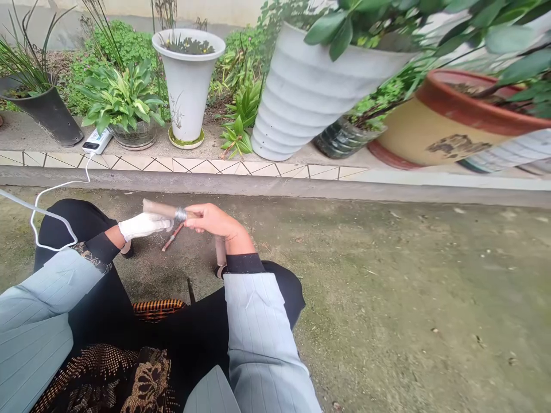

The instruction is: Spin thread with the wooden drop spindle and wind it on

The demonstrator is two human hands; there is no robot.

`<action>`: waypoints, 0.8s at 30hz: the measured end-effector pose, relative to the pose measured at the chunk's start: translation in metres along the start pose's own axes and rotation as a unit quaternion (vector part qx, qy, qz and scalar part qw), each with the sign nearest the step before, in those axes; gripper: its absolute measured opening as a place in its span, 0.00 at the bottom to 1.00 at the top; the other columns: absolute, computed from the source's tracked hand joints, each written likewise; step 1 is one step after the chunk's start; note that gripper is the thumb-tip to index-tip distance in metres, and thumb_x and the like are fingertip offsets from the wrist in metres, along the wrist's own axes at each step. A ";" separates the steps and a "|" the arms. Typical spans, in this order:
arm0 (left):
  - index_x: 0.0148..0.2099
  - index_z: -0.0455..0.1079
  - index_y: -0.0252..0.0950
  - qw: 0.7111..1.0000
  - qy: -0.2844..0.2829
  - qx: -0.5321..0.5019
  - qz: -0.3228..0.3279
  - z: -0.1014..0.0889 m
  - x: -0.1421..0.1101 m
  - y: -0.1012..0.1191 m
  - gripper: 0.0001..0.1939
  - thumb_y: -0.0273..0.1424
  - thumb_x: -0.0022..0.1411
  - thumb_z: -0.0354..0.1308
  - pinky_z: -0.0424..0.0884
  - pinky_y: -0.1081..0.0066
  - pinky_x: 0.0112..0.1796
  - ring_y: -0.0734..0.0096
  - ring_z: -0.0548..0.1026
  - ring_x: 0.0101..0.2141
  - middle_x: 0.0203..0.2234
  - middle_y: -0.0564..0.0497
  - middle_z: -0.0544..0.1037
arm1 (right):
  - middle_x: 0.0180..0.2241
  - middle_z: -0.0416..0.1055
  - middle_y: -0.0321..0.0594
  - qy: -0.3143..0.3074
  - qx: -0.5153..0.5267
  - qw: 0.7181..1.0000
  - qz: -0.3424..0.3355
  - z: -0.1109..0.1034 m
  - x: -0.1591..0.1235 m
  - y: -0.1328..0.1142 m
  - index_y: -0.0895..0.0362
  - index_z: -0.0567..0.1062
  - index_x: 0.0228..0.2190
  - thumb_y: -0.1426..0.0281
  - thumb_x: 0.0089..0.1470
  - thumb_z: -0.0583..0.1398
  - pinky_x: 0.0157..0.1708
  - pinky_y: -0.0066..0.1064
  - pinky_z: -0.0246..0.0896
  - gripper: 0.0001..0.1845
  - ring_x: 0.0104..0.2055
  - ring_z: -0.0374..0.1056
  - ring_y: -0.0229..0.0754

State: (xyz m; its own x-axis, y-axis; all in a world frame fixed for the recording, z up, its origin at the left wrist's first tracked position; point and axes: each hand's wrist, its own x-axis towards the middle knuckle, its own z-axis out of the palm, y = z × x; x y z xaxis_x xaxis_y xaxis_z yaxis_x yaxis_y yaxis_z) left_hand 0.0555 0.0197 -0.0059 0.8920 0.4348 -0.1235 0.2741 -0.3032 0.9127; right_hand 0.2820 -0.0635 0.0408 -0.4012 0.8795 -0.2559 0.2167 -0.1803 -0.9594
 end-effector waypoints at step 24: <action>0.34 0.69 0.31 0.991 -0.029 -0.128 -0.018 0.001 -0.003 0.004 0.18 0.42 0.63 0.52 0.57 0.78 0.21 0.80 0.60 0.18 0.20 0.54 0.67 | 0.22 0.64 0.32 0.325 0.188 0.924 -0.069 -0.021 0.005 0.008 0.57 0.66 0.25 0.58 0.43 0.65 0.20 0.23 0.53 0.18 0.21 0.57 0.30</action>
State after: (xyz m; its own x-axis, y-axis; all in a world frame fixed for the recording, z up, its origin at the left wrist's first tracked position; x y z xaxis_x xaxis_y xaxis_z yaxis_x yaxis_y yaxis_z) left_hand 0.0539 0.0165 -0.0024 0.9046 0.3894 -0.1736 0.2128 -0.0595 0.9753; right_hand 0.3001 -0.0517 0.0339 0.2434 0.9624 -0.1208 -0.1697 -0.0804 -0.9822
